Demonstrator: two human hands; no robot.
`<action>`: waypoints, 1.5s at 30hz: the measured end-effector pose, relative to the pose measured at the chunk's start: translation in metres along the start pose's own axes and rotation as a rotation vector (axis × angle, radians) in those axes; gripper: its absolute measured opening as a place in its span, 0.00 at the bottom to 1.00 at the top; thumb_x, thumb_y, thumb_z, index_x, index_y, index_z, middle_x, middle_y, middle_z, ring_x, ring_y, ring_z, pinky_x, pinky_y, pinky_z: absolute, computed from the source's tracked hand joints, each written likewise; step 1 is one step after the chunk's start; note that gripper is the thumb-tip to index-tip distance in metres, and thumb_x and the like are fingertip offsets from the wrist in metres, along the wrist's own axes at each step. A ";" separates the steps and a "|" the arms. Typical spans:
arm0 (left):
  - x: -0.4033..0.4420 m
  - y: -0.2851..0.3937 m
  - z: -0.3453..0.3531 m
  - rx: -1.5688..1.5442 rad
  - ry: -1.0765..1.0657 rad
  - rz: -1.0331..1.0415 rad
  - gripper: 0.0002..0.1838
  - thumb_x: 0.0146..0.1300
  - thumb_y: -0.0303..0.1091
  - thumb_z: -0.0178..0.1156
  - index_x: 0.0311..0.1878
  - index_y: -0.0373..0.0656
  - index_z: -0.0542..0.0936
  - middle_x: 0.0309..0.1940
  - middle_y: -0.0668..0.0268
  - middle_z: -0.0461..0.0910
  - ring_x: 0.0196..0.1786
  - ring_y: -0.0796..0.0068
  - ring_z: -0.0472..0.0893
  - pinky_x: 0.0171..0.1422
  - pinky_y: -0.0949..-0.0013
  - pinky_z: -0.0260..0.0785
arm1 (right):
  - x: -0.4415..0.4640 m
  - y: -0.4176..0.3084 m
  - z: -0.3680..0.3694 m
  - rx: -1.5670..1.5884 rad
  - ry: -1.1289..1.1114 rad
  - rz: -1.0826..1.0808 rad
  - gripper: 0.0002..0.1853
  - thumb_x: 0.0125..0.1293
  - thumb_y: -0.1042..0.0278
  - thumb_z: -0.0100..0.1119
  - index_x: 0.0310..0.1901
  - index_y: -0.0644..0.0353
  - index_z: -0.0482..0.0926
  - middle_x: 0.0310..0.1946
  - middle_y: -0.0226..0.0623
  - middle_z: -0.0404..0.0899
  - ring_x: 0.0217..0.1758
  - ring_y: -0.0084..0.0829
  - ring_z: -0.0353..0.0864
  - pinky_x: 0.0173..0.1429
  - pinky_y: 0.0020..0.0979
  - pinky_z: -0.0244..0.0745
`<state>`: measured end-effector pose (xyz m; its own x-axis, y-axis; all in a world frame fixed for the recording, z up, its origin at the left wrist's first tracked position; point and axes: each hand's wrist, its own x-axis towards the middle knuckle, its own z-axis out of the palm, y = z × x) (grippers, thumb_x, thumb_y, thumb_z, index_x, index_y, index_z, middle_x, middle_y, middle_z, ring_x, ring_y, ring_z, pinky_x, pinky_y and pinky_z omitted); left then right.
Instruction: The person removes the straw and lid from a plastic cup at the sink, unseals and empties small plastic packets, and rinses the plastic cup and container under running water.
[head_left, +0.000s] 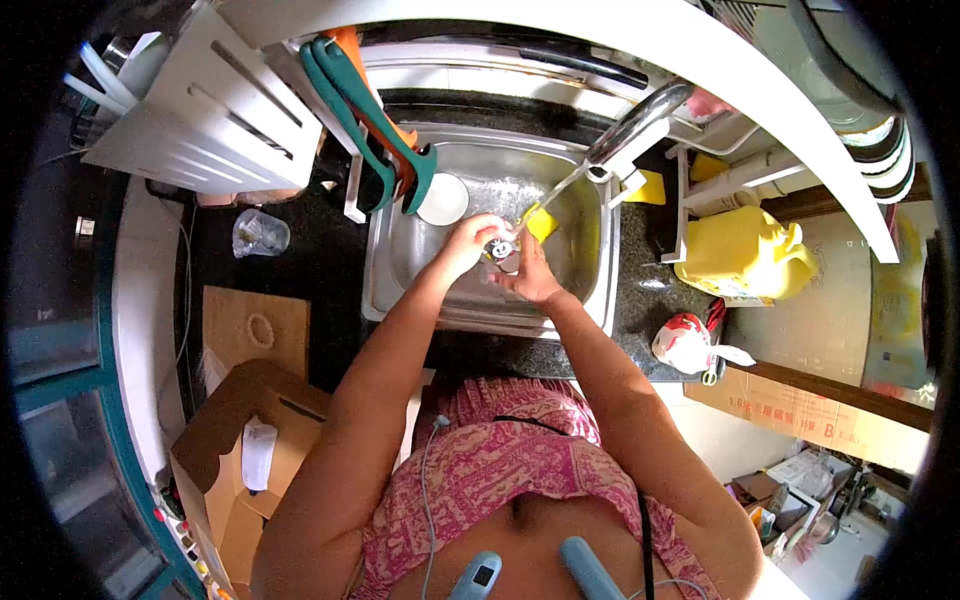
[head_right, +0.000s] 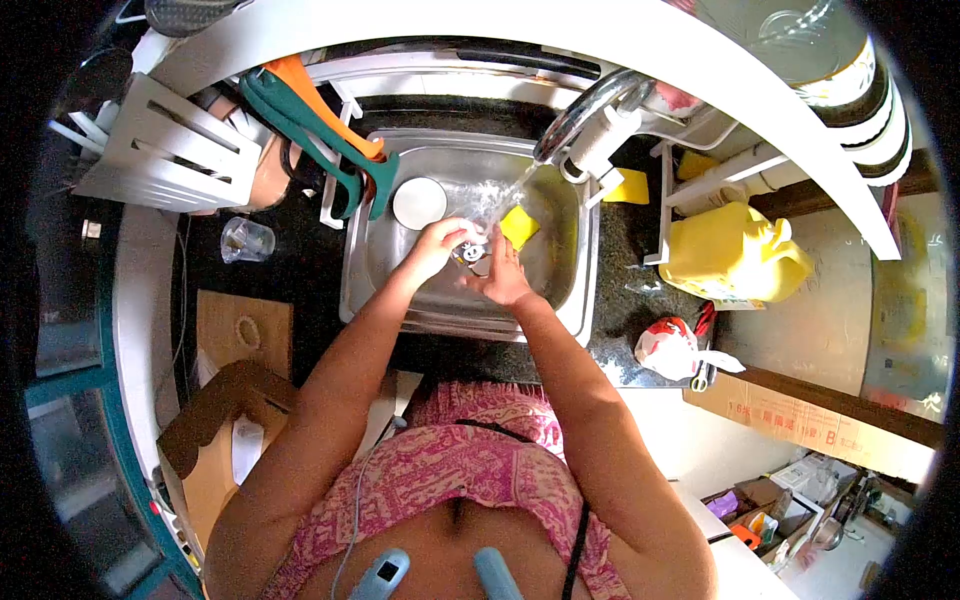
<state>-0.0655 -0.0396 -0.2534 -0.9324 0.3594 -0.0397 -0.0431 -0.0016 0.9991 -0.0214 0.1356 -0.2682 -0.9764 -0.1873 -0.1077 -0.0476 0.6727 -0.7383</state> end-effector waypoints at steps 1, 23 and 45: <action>0.000 0.003 0.003 -0.057 -0.064 -0.048 0.09 0.70 0.23 0.49 0.46 0.34 0.79 0.43 0.63 0.84 0.47 0.73 0.81 0.57 0.70 0.71 | 0.000 0.001 0.000 0.085 0.077 -0.159 0.56 0.49 0.51 0.76 0.73 0.55 0.47 0.64 0.51 0.66 0.65 0.54 0.69 0.70 0.49 0.60; -0.066 0.027 0.009 0.566 0.456 0.121 0.18 0.70 0.35 0.56 0.60 0.40 0.75 0.39 0.56 0.84 0.33 0.72 0.85 0.38 0.71 0.76 | 0.008 -0.022 -0.051 0.515 -0.059 -0.058 0.52 0.35 0.78 0.81 0.64 0.60 0.59 0.57 0.40 0.71 0.61 0.37 0.71 0.67 0.37 0.69; -0.029 0.057 0.044 -0.573 0.420 -0.567 0.33 0.61 0.17 0.46 0.71 0.50 0.59 0.56 0.48 0.73 0.29 0.59 0.85 0.31 0.64 0.83 | 0.009 -0.019 -0.031 0.701 -0.003 -0.146 0.48 0.44 0.83 0.72 0.68 0.59 0.57 0.62 0.44 0.67 0.65 0.37 0.69 0.69 0.37 0.65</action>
<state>-0.0255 -0.0091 -0.1942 -0.7662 0.0784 -0.6378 -0.6025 -0.4326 0.6707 -0.0354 0.1431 -0.2343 -0.9697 -0.2433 0.0233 -0.0298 0.0229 -0.9993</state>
